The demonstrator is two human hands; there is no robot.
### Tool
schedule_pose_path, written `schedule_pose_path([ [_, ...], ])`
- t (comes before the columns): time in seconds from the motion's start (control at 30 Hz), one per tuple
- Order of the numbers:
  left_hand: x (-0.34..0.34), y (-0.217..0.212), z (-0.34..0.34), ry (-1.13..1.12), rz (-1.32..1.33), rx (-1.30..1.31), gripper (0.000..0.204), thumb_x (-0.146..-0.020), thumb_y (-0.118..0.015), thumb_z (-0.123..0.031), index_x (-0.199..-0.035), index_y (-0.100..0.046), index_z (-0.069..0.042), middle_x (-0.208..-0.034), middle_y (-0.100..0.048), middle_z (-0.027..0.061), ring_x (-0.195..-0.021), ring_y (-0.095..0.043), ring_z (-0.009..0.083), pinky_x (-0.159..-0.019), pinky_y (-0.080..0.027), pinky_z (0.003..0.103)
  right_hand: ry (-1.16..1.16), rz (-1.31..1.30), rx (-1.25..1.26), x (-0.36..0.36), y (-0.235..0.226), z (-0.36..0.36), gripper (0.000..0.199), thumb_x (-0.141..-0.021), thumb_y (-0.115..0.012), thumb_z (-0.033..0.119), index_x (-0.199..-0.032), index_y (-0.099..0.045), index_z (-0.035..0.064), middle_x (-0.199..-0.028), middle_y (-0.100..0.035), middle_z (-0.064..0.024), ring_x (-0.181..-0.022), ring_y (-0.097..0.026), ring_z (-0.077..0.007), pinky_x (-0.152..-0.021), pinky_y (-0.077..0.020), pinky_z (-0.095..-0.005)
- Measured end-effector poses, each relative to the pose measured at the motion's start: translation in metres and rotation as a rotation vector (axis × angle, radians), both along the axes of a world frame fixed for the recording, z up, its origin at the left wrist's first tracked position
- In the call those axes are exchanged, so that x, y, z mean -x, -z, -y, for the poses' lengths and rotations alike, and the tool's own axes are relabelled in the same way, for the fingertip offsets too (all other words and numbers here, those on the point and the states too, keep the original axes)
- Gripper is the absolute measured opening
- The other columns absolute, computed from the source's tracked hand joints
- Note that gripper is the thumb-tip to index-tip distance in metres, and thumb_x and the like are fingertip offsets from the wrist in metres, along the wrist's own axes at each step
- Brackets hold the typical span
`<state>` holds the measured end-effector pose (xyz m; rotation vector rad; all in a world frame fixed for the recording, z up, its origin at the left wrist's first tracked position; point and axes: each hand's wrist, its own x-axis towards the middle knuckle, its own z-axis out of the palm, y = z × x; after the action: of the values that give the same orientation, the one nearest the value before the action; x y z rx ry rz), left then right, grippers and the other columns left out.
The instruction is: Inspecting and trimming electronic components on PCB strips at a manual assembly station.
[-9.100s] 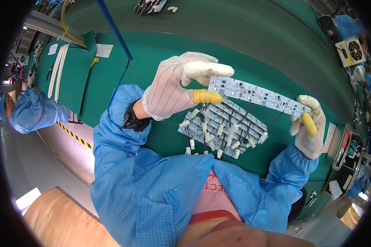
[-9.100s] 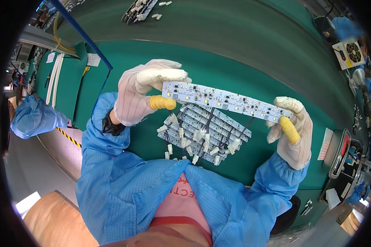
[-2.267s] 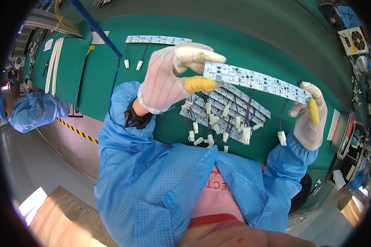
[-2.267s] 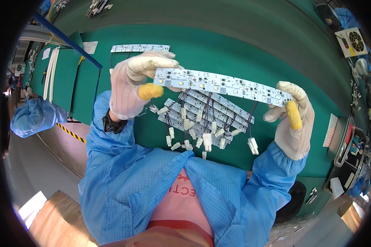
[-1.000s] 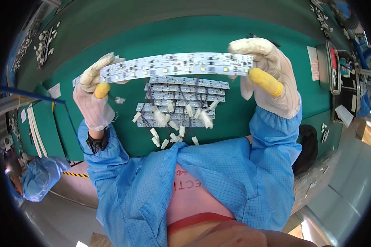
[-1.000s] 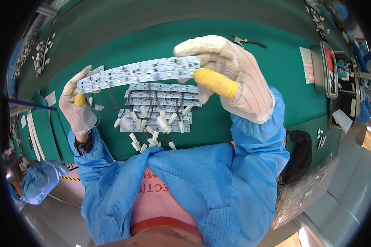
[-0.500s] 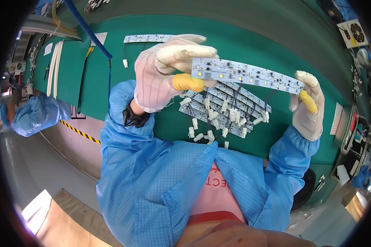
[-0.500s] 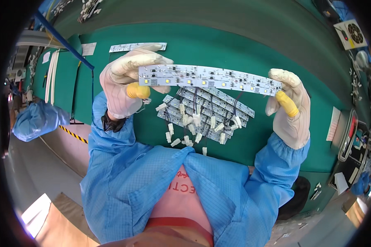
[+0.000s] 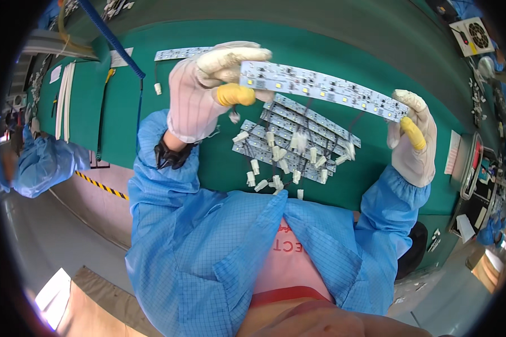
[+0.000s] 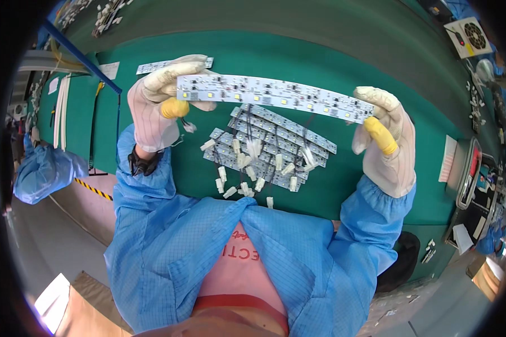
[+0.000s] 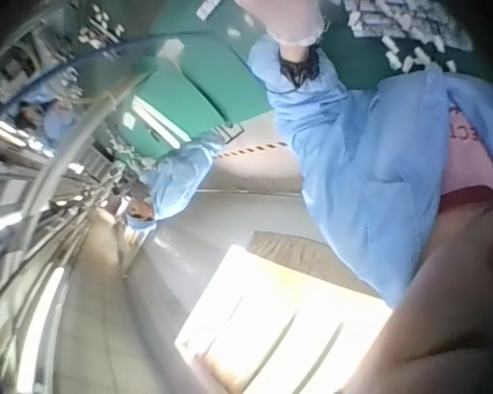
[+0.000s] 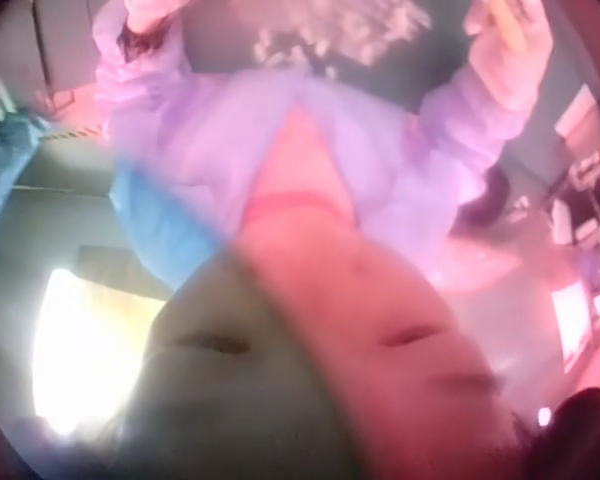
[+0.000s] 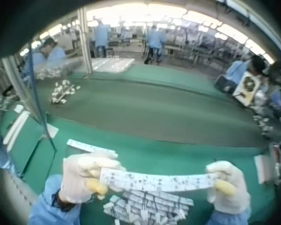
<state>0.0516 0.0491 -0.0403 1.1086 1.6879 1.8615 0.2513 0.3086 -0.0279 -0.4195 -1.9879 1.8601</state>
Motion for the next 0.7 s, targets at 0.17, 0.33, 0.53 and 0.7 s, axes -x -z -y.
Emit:
schedule_pose_path([
  [0.17, 0.003, 0.005, 0.002, 0.093, -0.118, -0.085, 0.04, -0.082, -0.067, -0.013, -0.116, -0.058, 0.005, -0.11, -0.061, 0.0135, -0.08, -0.067, 0.0178, -0.052, -0.047, 0.018, -0.043, -0.021, 0.029, -0.002, 0.003, -0.002, 0.068, -0.078, -0.066, 0.052, -0.116, -0.053, -0.0034, -0.074, -0.058, -0.0052, -0.051, -0.048, -0.0072, -0.048, -0.0342, -0.0185],
  [0.33, -0.005, -0.005, -0.011, -0.146, 0.069, 0.1, 0.036, -0.088, -0.058, -0.006, -0.123, -0.053, 0.002, -0.094, -0.067, 0.011, -0.081, -0.066, 0.0142, -0.05, -0.046, 0.018, -0.078, -0.11, 0.104, -0.006, -0.003, 0.009, 0.07, -0.074, -0.07, 0.048, -0.117, -0.053, -0.0044, -0.072, -0.058, -0.0048, -0.053, -0.049, -0.0085, -0.05, -0.0352, -0.0197],
  [0.53, 0.0, 0.0, -0.022, -0.204, 0.009, 0.235, 0.036, -0.091, -0.053, -0.012, -0.124, -0.052, 0.002, -0.092, -0.068, 0.0105, -0.08, -0.063, 0.0122, -0.046, -0.046, 0.018, -0.096, 0.07, 0.242, -0.01, -0.027, 0.022, 0.077, -0.068, -0.076, 0.041, -0.117, -0.049, -0.0112, -0.086, -0.064, -0.0146, -0.058, -0.059, -0.0125, -0.049, -0.0423, -0.0183],
  [0.7, 0.01, 0.007, -0.012, -0.273, -0.221, 0.358, 0.035, -0.091, -0.052, -0.012, -0.123, -0.054, 0.002, -0.105, -0.065, 0.0119, -0.085, -0.062, 0.0104, -0.076, -0.047, 0.02, -0.322, -0.096, 0.146, -0.012, -0.02, 0.009, 0.053, -0.086, -0.062, 0.036, -0.121, -0.049, -0.0026, -0.1, -0.063, -0.0152, -0.064, -0.059, -0.0123, -0.06, -0.0494, -0.023],
])
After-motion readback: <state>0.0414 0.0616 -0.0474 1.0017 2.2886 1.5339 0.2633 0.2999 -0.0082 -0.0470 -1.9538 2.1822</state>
